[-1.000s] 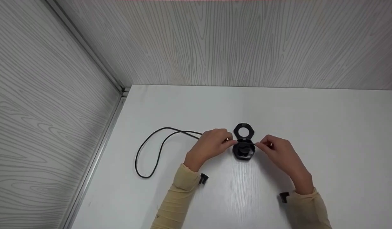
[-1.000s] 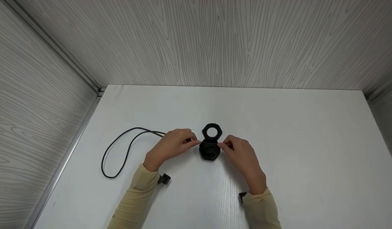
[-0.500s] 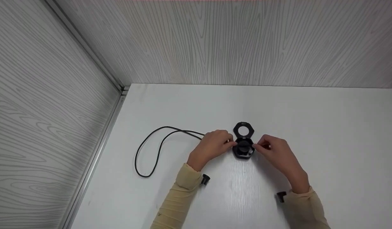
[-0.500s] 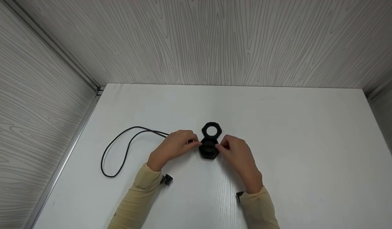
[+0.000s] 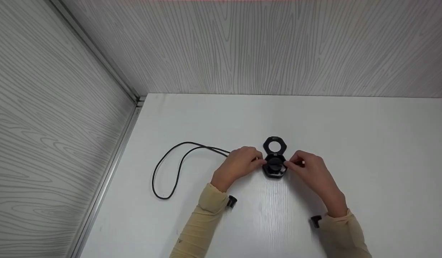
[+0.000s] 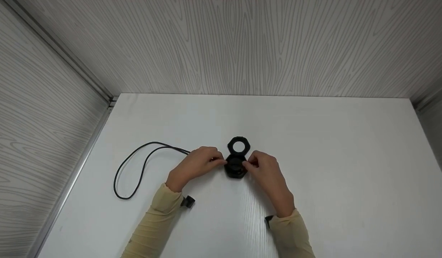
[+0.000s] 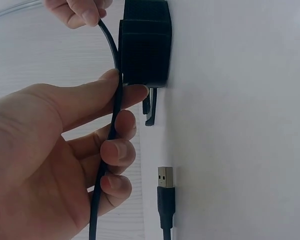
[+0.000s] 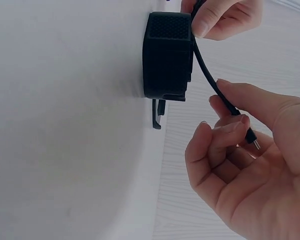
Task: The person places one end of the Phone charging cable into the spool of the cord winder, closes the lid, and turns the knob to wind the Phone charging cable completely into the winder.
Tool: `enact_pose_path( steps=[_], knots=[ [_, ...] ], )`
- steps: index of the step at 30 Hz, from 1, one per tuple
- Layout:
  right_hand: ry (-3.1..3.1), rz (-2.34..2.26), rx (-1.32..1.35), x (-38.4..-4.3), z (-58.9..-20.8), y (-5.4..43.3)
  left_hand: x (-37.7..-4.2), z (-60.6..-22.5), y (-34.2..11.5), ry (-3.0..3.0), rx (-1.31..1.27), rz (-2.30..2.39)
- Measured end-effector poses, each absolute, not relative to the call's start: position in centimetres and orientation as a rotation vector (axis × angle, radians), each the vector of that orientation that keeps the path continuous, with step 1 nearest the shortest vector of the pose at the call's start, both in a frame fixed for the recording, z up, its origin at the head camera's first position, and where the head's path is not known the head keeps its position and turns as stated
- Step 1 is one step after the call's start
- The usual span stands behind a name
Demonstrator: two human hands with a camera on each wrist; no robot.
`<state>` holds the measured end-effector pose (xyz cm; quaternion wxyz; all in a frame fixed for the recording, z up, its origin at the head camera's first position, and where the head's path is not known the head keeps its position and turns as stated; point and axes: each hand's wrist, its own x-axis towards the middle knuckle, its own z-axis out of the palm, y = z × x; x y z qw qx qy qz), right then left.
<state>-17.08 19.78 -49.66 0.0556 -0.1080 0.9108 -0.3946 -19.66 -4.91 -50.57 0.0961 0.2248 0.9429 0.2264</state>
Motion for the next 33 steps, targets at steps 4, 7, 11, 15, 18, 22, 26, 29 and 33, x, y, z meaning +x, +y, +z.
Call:
enact_pose_path(
  steps=[4,7,11,15,18,22,26,29,33],
  knots=[
    [2.761,-1.206,-0.305,-17.1,-49.8,19.8,-19.6,-50.6,-4.7,2.788,0.624,0.673],
    [2.761,-1.204,-0.301,-17.1,-49.8,19.7,-19.5,-50.5,-4.6,2.792,0.614,0.661],
    [2.755,-1.199,-0.313,-17.0,-49.7,19.6,-19.4,-50.6,-4.5,2.81,0.613,0.627],
    [2.749,-1.204,-0.341,-16.8,-49.4,19.4,-19.3,-50.6,-4.3,2.834,0.609,0.59],
    [2.754,-1.211,-0.347,-16.8,-49.4,19.3,-19.2,-50.7,-4.2,2.86,0.612,0.56],
    [2.786,-1.219,-0.323,-16.8,-49.8,19.1,-19.0,-50.7,-4.0,2.875,0.615,0.54],
    [2.842,-1.229,-0.307,-16.9,-50.4,18.8,-19.0,-50.6,-4.0,2.868,0.613,0.54],
    [2.841,-1.275,-0.297,-17.1,-51.0,18.7,-19.1,-50.5,-3.9,2.869,0.625,0.524],
    [2.78,-1.34,-0.3,-17.2,-51.4,18.6,-19.2,-50.3,-3.9,2.871,0.645,0.505]
  ],
)
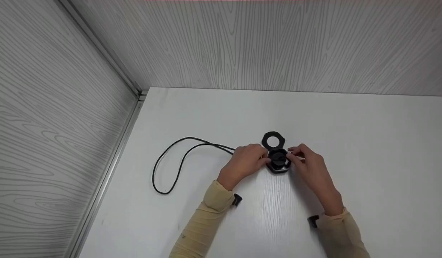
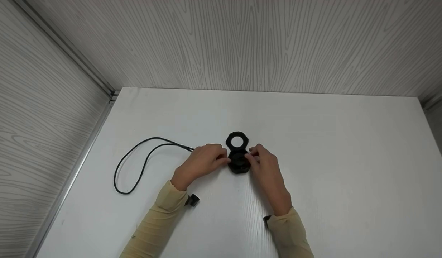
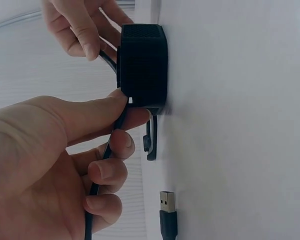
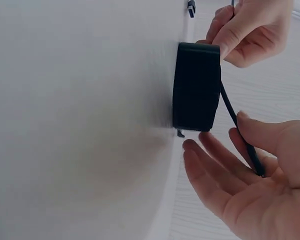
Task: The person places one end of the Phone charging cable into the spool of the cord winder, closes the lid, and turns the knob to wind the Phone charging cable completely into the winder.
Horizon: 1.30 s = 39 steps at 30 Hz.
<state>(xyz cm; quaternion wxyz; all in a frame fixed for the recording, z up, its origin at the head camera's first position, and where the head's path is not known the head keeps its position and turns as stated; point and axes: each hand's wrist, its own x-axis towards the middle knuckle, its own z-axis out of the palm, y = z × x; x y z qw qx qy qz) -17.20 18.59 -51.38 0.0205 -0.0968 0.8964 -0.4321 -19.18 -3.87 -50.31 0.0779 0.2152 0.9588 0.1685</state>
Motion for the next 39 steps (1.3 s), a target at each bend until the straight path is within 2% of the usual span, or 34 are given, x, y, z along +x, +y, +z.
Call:
enact_pose_path(
  steps=[28,39],
  knots=[
    [2.755,-1.211,-0.196,-16.5,-49.9,18.3,-18.8,-50.1,-3.4,2.882,0.697,0.463],
    [2.96,-1.091,-0.343,-16.4,-50.4,17.6,-18.7,-50.1,-3.4,2.883,0.682,0.458]
  ],
)
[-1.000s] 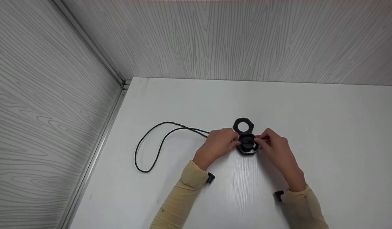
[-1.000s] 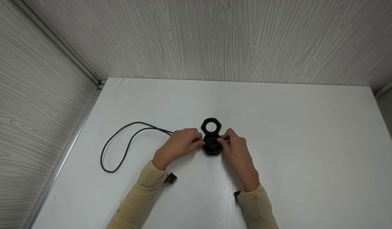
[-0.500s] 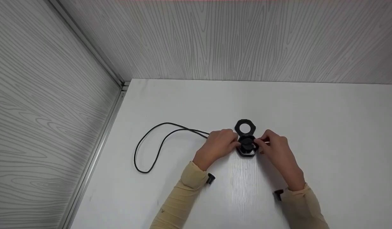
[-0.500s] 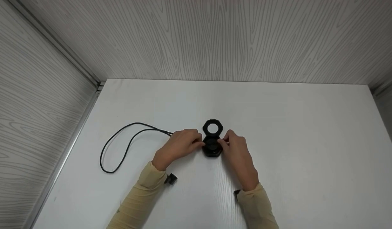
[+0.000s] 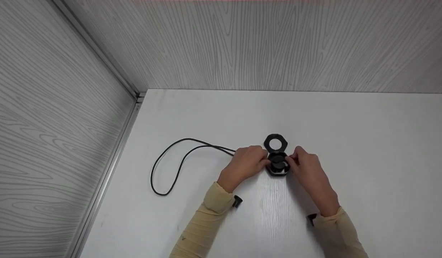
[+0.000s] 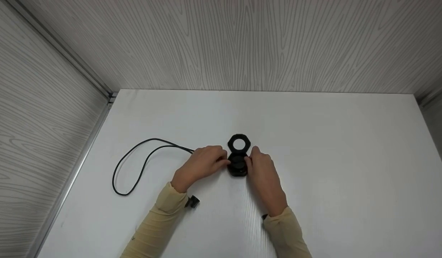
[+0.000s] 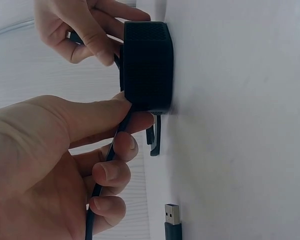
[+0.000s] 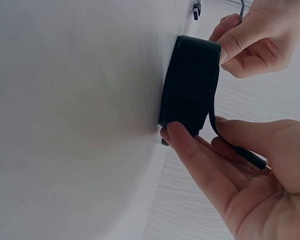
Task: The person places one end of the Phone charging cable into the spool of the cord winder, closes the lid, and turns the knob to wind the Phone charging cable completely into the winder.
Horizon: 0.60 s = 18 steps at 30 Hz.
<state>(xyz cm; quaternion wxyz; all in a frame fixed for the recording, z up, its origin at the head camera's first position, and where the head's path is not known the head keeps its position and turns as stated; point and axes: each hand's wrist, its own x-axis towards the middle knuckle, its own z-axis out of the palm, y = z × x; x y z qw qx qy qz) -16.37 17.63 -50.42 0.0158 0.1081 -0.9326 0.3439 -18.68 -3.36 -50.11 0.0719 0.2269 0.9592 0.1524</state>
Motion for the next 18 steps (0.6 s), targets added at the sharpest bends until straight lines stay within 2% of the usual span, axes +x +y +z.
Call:
enact_pose_path(
  steps=[18],
  knots=[
    [-2.946,1.22,0.457,-16.55,-50.33,18.65,-18.08,-49.92,-2.87,2.92,0.612,0.498]
  ],
)
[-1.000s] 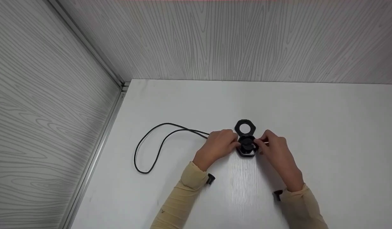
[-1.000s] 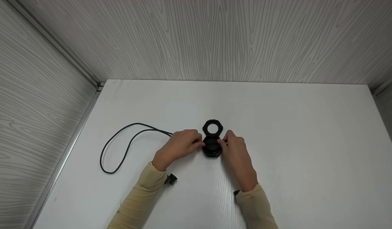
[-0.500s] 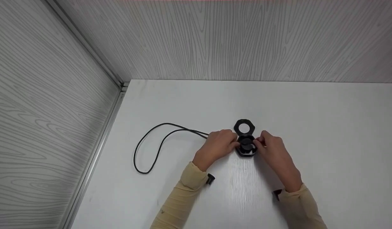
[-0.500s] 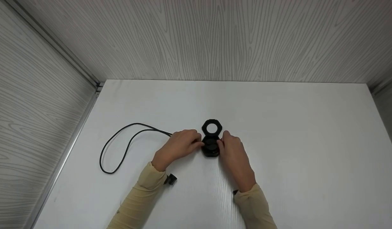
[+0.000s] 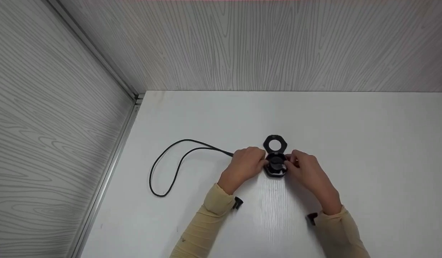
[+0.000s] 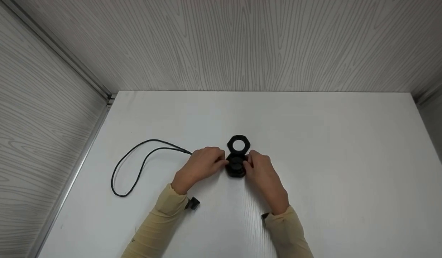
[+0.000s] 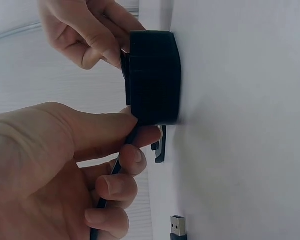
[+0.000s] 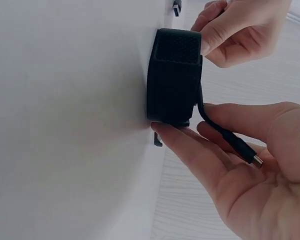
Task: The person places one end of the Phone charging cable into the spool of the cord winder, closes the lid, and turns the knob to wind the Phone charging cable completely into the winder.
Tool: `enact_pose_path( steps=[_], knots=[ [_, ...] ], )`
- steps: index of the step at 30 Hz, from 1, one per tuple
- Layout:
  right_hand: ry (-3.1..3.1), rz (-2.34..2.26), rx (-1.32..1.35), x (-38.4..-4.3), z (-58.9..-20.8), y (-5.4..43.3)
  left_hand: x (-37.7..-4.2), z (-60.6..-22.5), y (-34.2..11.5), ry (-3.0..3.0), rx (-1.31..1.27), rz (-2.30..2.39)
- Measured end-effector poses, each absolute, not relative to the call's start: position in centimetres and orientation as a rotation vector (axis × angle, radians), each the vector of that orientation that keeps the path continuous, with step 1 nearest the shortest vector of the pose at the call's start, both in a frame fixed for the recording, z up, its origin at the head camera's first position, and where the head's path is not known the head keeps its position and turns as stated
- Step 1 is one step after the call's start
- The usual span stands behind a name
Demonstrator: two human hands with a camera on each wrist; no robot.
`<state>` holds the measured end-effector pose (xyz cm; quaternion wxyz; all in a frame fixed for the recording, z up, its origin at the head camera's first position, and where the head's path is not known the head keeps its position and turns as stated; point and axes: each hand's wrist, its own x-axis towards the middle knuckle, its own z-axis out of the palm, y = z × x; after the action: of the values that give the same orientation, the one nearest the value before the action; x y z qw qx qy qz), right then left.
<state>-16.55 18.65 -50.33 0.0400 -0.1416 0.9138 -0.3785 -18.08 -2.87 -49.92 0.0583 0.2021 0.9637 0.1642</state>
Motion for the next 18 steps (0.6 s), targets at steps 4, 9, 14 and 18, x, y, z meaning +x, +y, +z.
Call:
enact_pose_path(
  steps=[4,9,14,18],
  knots=[
    [2.722,-1.241,-0.381,-16.7,-50.5,18.9,-18.0,-49.8,-2.8,2.921,0.562,0.513],
    [2.703,-1.257,-0.323,-16.6,-50.6,19.0,-18.0,-49.6,-2.3,2.894,0.513,0.532],
    [2.828,-1.194,-0.344,-16.4,-50.4,18.4,-18.0,-49.3,-2.2,2.878,0.479,0.514],
    [2.847,-1.107,-0.378,-16.3,-50.2,18.0,-17.9,-49.2,-2.3,2.871,0.46,0.498]
  ],
)
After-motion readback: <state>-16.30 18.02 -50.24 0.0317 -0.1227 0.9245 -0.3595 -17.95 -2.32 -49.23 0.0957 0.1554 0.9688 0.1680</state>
